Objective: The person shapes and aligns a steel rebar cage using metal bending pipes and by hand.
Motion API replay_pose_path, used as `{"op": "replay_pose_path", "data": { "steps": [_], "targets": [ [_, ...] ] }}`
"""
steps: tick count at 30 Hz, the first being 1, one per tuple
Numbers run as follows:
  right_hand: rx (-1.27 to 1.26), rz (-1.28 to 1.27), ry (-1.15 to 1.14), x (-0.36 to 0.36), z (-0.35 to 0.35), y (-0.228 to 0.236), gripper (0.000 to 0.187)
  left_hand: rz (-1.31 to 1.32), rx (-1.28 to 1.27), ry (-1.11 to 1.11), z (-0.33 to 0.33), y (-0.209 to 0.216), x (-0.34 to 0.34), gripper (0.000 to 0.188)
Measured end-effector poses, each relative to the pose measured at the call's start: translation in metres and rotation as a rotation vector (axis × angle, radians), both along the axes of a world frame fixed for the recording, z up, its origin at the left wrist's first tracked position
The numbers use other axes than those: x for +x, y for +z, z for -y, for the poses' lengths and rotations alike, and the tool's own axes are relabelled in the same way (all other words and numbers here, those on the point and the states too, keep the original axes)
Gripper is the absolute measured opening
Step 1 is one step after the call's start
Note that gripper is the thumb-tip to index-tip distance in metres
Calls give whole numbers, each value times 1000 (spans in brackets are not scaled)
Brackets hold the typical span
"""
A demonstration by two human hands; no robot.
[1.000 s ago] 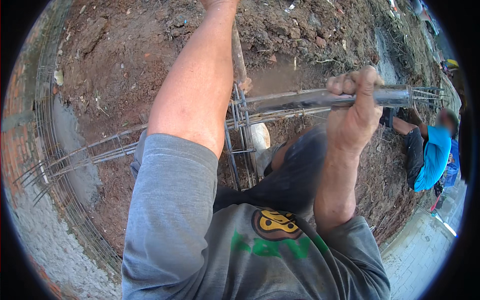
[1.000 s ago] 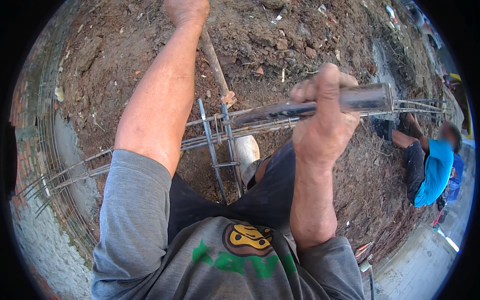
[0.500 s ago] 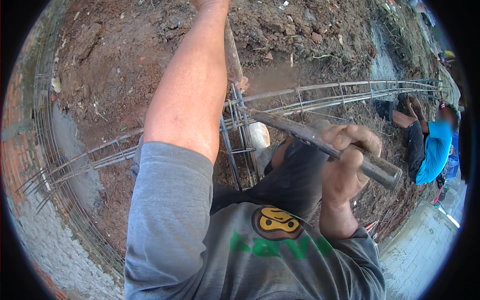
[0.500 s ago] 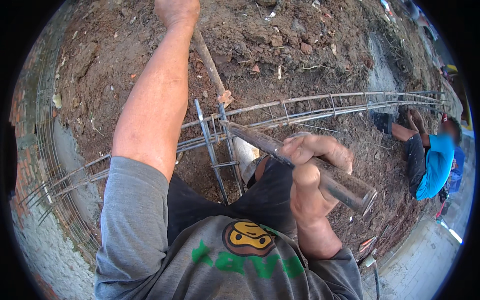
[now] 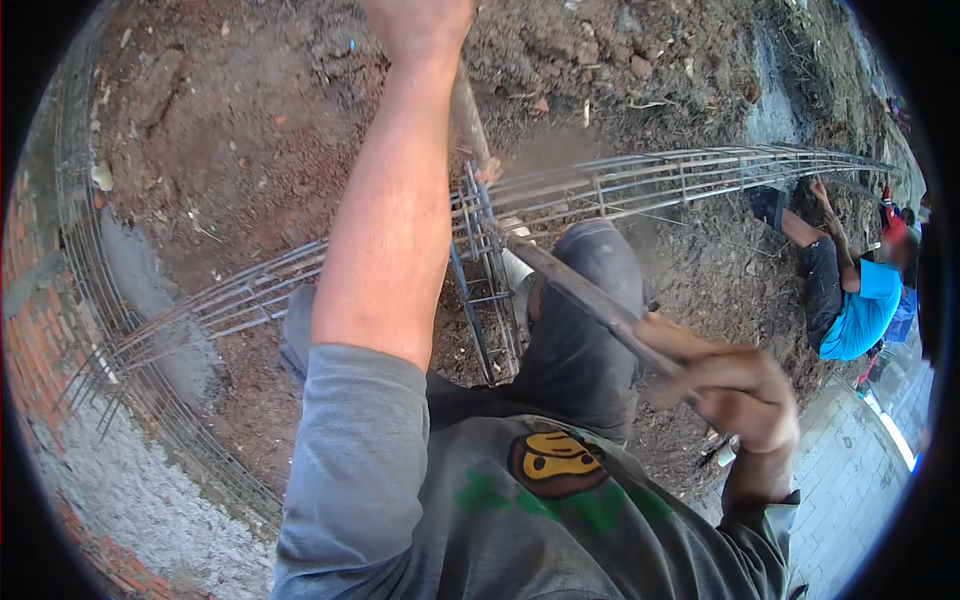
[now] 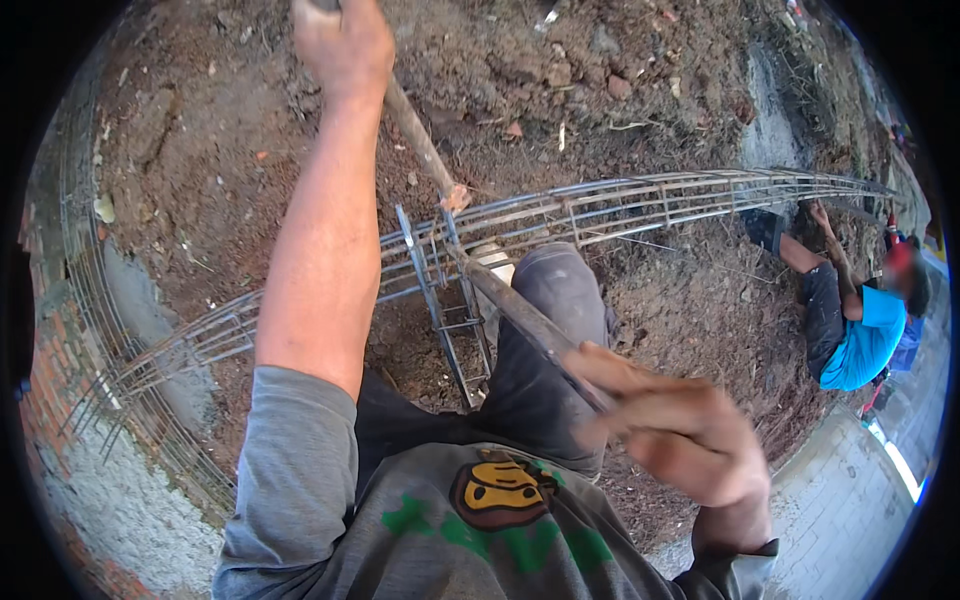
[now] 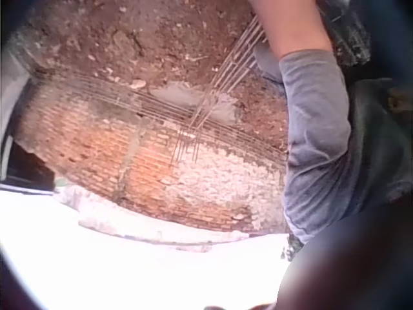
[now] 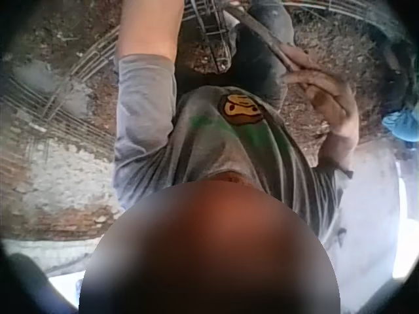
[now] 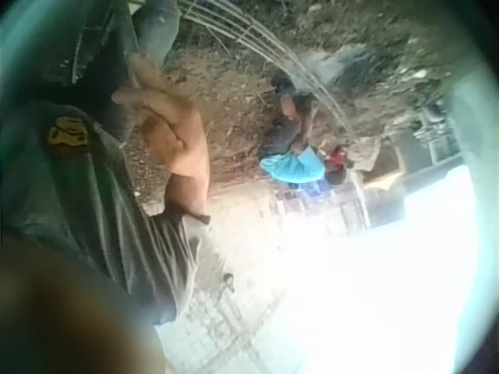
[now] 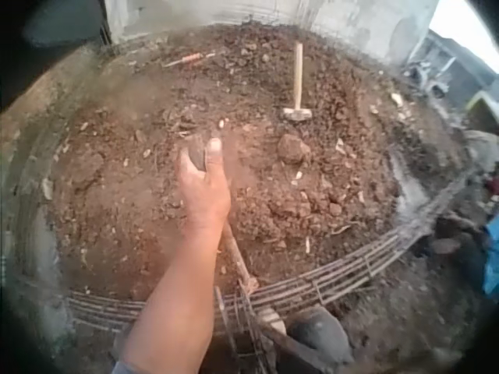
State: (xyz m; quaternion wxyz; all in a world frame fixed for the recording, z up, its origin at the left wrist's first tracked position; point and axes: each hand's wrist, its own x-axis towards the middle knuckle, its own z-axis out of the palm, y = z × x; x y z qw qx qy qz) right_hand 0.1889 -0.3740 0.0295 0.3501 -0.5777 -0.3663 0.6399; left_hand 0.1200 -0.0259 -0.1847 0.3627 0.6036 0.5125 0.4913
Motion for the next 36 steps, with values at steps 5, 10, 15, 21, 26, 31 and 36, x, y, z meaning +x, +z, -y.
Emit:
{"op": "replay_pose_path", "data": {
  "steps": [5, 10, 15, 21, 26, 31, 36],
  "targets": [
    [-568, 207, 73, -10, -16, 33, 64, -157, -165, -53, 13, 24, -13, 70],
    [-795, -113, -120, -16, -18, 16, 74, -226, -455, -159, 1, 54, -26, 62],
    [-925, -170, -271, -13, -28, 13, 69, -92, -627, -428, 14, 77, -16, 23],
    [-922, -1, -209, -20, -29, 7, 70, -123, -682, -526, 72, 114, -18, 18],
    [-615, 468, -167, -60, -23, -2, 53, -128, -633, -580, 68, 117, -38, 25],
    [-780, 554, -227, -74, -33, 1, 34, -88, -703, -634, 25, 82, -44, 29],
    [-845, 495, -125, -64, -33, -13, 43, -206, -993, -605, -30, 85, -50, 37]
  ]
}}
